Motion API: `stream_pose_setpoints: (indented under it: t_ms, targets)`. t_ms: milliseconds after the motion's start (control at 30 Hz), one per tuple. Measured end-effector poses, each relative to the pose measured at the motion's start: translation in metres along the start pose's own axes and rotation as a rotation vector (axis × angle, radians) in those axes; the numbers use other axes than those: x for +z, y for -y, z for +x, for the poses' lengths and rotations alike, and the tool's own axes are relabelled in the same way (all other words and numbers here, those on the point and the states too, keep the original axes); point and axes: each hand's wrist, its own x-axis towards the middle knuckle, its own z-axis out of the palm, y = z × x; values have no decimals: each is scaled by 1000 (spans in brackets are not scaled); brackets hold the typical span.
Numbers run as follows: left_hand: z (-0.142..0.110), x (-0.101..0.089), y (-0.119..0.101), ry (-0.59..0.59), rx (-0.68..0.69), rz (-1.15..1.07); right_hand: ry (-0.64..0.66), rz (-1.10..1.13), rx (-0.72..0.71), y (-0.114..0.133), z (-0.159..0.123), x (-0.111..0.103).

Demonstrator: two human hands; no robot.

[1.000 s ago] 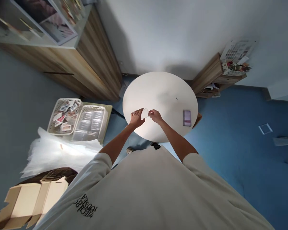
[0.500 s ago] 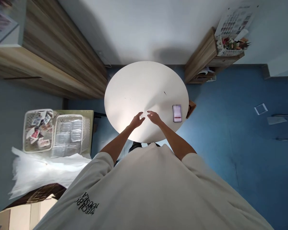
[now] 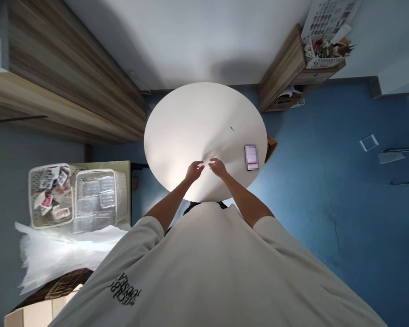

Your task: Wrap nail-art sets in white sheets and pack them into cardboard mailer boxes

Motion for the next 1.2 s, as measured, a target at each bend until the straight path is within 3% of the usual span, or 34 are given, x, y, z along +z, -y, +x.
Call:
stream_pose_setpoints:
  t_ms: [267, 567, 833, 1200]
  targets:
    - [3, -7, -5, -9, -53, -7, -33, 81, 43, 1, 0, 5]
    - [2, -2, -8, 14, -94, 12, -16, 292, 121, 5, -2, 13]
    - [2, -1, -8, 15, -75, 29, -53, 299, 169, 14, -3, 14]
    - [2, 2, 1, 24, 15, 63, -64, 519, 251, 10, -2, 15]
